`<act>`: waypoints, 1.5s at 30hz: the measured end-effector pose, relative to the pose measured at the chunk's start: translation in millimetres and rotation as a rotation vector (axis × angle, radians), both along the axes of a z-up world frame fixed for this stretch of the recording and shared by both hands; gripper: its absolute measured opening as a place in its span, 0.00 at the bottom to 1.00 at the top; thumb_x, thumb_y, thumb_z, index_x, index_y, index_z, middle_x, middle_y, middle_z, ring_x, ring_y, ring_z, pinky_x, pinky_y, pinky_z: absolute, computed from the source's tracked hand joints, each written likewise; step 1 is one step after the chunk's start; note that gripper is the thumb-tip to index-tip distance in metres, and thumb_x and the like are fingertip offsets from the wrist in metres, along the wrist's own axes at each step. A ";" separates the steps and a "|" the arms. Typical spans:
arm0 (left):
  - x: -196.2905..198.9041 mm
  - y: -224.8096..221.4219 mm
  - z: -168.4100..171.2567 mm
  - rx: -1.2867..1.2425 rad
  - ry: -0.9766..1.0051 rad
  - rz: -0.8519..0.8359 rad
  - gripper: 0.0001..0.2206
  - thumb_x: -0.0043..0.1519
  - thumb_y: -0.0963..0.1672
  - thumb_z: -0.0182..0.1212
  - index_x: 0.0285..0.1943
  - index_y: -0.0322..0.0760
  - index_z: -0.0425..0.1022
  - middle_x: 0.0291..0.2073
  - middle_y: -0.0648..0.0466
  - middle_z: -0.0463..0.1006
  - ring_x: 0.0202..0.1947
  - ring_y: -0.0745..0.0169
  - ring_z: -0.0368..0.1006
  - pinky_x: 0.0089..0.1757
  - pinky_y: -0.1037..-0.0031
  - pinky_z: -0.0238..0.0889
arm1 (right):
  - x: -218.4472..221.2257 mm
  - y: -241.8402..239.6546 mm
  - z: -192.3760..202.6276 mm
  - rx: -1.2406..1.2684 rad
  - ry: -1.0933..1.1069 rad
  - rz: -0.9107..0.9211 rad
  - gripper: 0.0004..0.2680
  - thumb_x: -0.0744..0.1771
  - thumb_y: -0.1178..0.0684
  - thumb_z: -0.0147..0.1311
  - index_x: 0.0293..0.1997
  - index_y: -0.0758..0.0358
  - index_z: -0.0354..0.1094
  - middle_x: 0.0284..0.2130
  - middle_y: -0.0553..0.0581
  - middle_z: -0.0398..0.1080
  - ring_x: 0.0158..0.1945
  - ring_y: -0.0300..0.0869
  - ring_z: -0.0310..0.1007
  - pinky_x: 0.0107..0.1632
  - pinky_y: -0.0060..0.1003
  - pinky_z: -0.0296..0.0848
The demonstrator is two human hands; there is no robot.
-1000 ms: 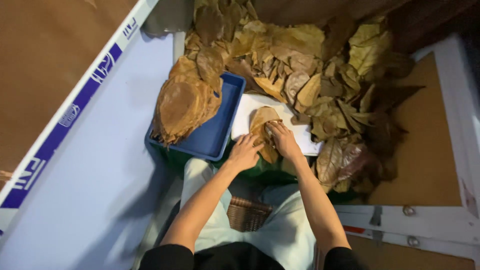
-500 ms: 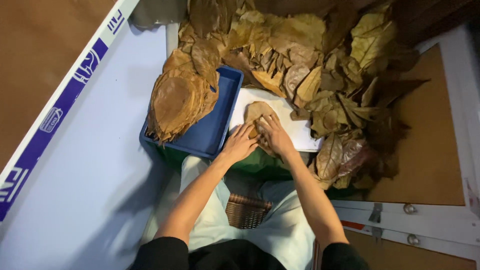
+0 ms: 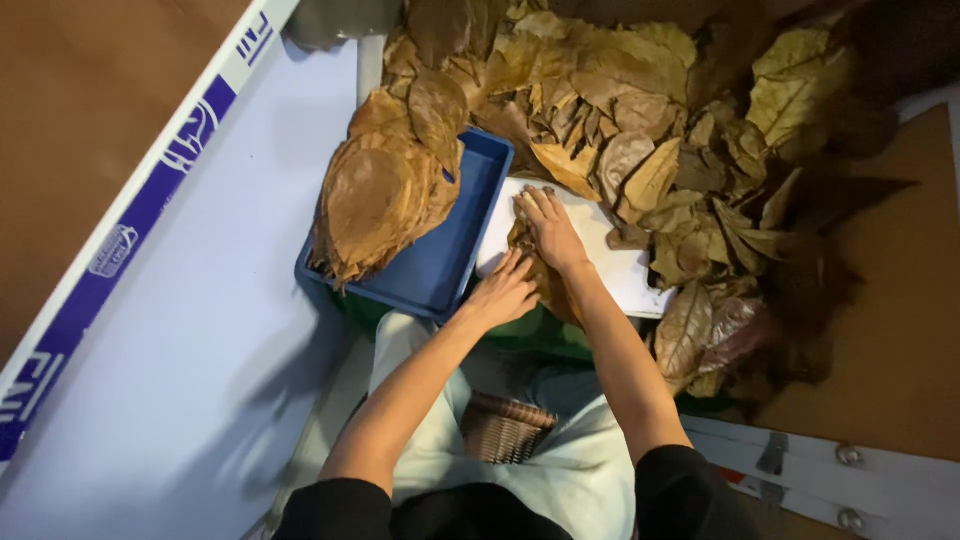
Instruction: Sorting and smoothing dried tobacco leaves on a flat surface before stacking them in a tray.
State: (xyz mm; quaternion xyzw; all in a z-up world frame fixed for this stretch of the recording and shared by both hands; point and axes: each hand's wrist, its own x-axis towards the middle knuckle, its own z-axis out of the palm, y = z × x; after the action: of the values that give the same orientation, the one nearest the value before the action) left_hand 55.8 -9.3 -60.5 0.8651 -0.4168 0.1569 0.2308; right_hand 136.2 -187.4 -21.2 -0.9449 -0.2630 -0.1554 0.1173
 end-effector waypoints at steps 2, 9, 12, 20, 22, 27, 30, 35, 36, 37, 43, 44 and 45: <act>3.7 -3.3 -6.4 0.053 -0.033 0.026 0.18 0.59 0.53 0.60 0.53 0.46 0.83 0.58 0.39 0.76 0.63 0.32 0.68 0.66 0.50 0.53 | -18.5 3.3 20.0 0.015 0.014 -0.010 0.17 0.73 0.52 0.37 0.72 0.57 0.57 0.66 0.66 0.60 0.70 0.65 0.56 0.72 0.53 0.55; 3.1 -4.7 2.4 0.056 0.021 -0.004 0.18 0.62 0.53 0.57 0.52 0.45 0.84 0.60 0.40 0.75 0.65 0.30 0.65 0.64 0.51 0.54 | -80.4 -46.2 21.2 0.056 0.086 0.029 0.16 0.73 0.50 0.35 0.70 0.56 0.60 0.64 0.64 0.61 0.68 0.69 0.57 0.67 0.57 0.61; 2.7 -4.1 10.8 0.081 0.026 -0.008 0.18 0.62 0.52 0.58 0.53 0.42 0.84 0.60 0.37 0.75 0.63 0.27 0.66 0.63 0.48 0.55 | -105.1 -66.6 27.1 0.044 0.105 0.094 0.15 0.73 0.51 0.35 0.68 0.55 0.63 0.63 0.61 0.63 0.67 0.68 0.59 0.65 0.57 0.63; -14.3 -2.7 35.6 0.126 -0.005 0.050 0.18 0.61 0.50 0.58 0.57 0.42 0.81 0.60 0.39 0.74 0.61 0.32 0.69 0.62 0.53 0.56 | -140.0 -86.7 55.6 0.236 0.081 -0.203 0.12 0.73 0.51 0.42 0.64 0.48 0.66 0.58 0.54 0.67 0.57 0.56 0.70 0.47 0.58 0.73; -11.4 -7.9 17.8 0.135 0.027 0.066 0.18 0.62 0.48 0.57 0.59 0.39 0.79 0.59 0.40 0.73 0.60 0.34 0.69 0.61 0.55 0.59 | -135.5 -72.6 35.0 0.253 0.052 -0.209 0.10 0.72 0.51 0.41 0.59 0.49 0.66 0.53 0.54 0.66 0.53 0.56 0.70 0.45 0.56 0.72; 3.1 0.9 -2.9 0.207 -0.085 0.079 0.14 0.56 0.47 0.61 0.48 0.39 0.82 0.61 0.43 0.70 0.62 0.42 0.66 0.58 0.60 0.62 | -147.2 -25.4 7.4 0.315 -0.019 -0.180 0.07 0.70 0.52 0.38 0.40 0.52 0.66 0.29 0.54 0.65 0.35 0.55 0.71 0.36 0.48 0.71; -6.4 9.9 24.9 0.095 -0.046 0.080 0.13 0.62 0.49 0.60 0.49 0.41 0.82 0.62 0.45 0.70 0.68 0.41 0.60 0.61 0.57 0.57 | -157.7 -10.9 30.9 0.010 0.125 -0.179 0.17 0.70 0.47 0.48 0.68 0.46 0.61 0.68 0.55 0.58 0.73 0.62 0.51 0.66 0.58 0.61; -8.0 13.4 35.9 0.077 0.012 0.123 0.12 0.60 0.50 0.63 0.46 0.48 0.85 0.64 0.44 0.69 0.70 0.36 0.57 0.62 0.54 0.58 | -114.8 -24.2 24.2 0.075 0.159 0.061 0.20 0.66 0.59 0.44 0.69 0.57 0.61 0.66 0.64 0.62 0.70 0.68 0.56 0.69 0.56 0.59; -6.7 11.9 33.4 0.079 0.010 0.126 0.12 0.60 0.50 0.63 0.46 0.48 0.85 0.64 0.44 0.69 0.70 0.36 0.57 0.62 0.54 0.58 | -101.3 -22.3 20.3 0.076 0.158 0.064 0.20 0.66 0.59 0.44 0.69 0.57 0.61 0.66 0.64 0.62 0.70 0.68 0.56 0.69 0.56 0.59; -5.8 10.5 30.8 0.084 0.009 0.134 0.12 0.60 0.51 0.63 0.47 0.47 0.85 0.64 0.42 0.68 0.70 0.36 0.57 0.62 0.54 0.57 | -88.3 -20.3 16.4 0.074 0.137 0.058 0.19 0.68 0.57 0.42 0.69 0.57 0.61 0.66 0.62 0.62 0.70 0.67 0.55 0.70 0.57 0.57; -0.6 5.0 1.4 0.092 0.028 0.184 0.11 0.58 0.52 0.65 0.44 0.51 0.85 0.65 0.39 0.67 0.71 0.34 0.57 0.65 0.54 0.53 | -32.8 11.1 18.9 0.063 0.011 0.191 0.17 0.70 0.56 0.35 0.65 0.63 0.64 0.62 0.64 0.67 0.67 0.61 0.63 0.71 0.54 0.58; -0.9 4.1 2.0 0.112 0.012 0.185 0.11 0.57 0.52 0.66 0.44 0.53 0.85 0.65 0.38 0.67 0.71 0.34 0.57 0.66 0.53 0.52 | -30.7 18.1 21.0 0.062 -0.029 0.195 0.16 0.69 0.56 0.36 0.63 0.64 0.65 0.61 0.64 0.68 0.66 0.60 0.65 0.71 0.55 0.59; 3.5 3.0 3.5 0.114 0.009 0.179 0.11 0.57 0.52 0.66 0.44 0.53 0.85 0.65 0.38 0.67 0.71 0.34 0.57 0.66 0.53 0.52 | -31.7 16.6 25.4 0.064 -0.032 0.188 0.16 0.69 0.56 0.36 0.63 0.64 0.65 0.61 0.64 0.68 0.66 0.60 0.65 0.71 0.55 0.59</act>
State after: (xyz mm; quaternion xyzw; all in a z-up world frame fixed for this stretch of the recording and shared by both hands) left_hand 59.3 -6.3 -56.9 0.9112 -0.3452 0.1489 0.1683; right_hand 104.5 -170.8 4.3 -0.9092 -0.3474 -0.1669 0.1573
